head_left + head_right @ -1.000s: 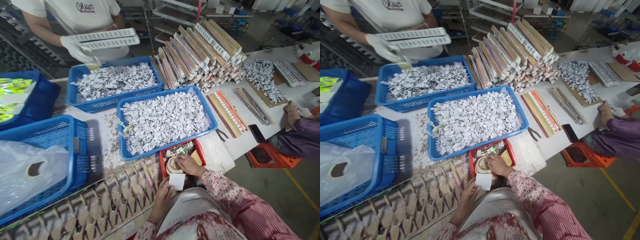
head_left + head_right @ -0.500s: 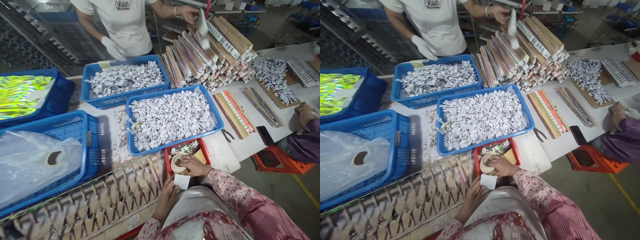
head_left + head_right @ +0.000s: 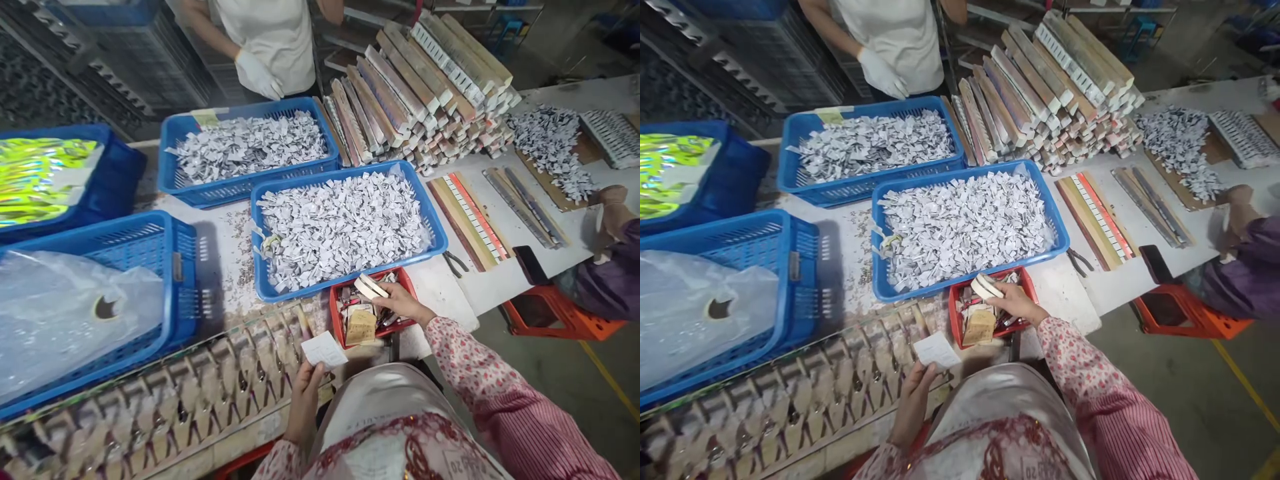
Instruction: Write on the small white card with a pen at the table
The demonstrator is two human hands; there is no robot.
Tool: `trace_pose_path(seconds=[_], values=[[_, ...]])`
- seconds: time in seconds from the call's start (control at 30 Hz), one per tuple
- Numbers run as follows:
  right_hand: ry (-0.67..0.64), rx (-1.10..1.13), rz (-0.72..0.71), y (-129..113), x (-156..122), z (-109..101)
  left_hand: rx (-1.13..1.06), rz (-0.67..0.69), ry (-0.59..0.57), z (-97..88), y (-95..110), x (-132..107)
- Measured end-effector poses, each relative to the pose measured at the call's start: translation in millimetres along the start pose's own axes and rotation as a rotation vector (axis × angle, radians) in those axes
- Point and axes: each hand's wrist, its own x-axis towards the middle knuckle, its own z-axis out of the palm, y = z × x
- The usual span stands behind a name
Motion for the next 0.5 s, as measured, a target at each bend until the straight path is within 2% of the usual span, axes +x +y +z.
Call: trace_pose_path(seconds=[0.07, 0.13, 0.2, 0.3, 0.37, 0.43, 0.5], values=[[-0.020, -0.304, -0.107, -3.3, -0.6, -7.4, -0.029, -0.042, -0.075, 0.9, -0.2, -1.8], [-0.074, -0.687, -0.197, -3.6, -1.9, -9.6, -0.036, -0.077, -0.197, 4.0, -2.5, -3.7], [-0.126, -0.953, -0.188, -2.2, -4.4, -8.3, -0.016, -0.101, -0.281, 7.9, -6.2, -5.4], [-0.109, -1.026, -0.174, -1.4, -9.5, -2.1, 0.016, -0.121, -0.308, 12.9, -11.7, -7.0], [-0.124, -0.980, -0.297, -2.4, -12.3, 6.0, 0.000, -0.128, -0.314, 14.5, -13.7, -7.6], [-0.209, -0.958, -0.441, -2.6, -13.1, 18.0, -0.020, -0.128, -0.324, 14.7, -13.5, -8.0], [-0.303, -0.975, -0.500, -0.1, -11.5, 31.6, -0.018, -0.115, -0.323, 13.7, -11.5, -8.4]])
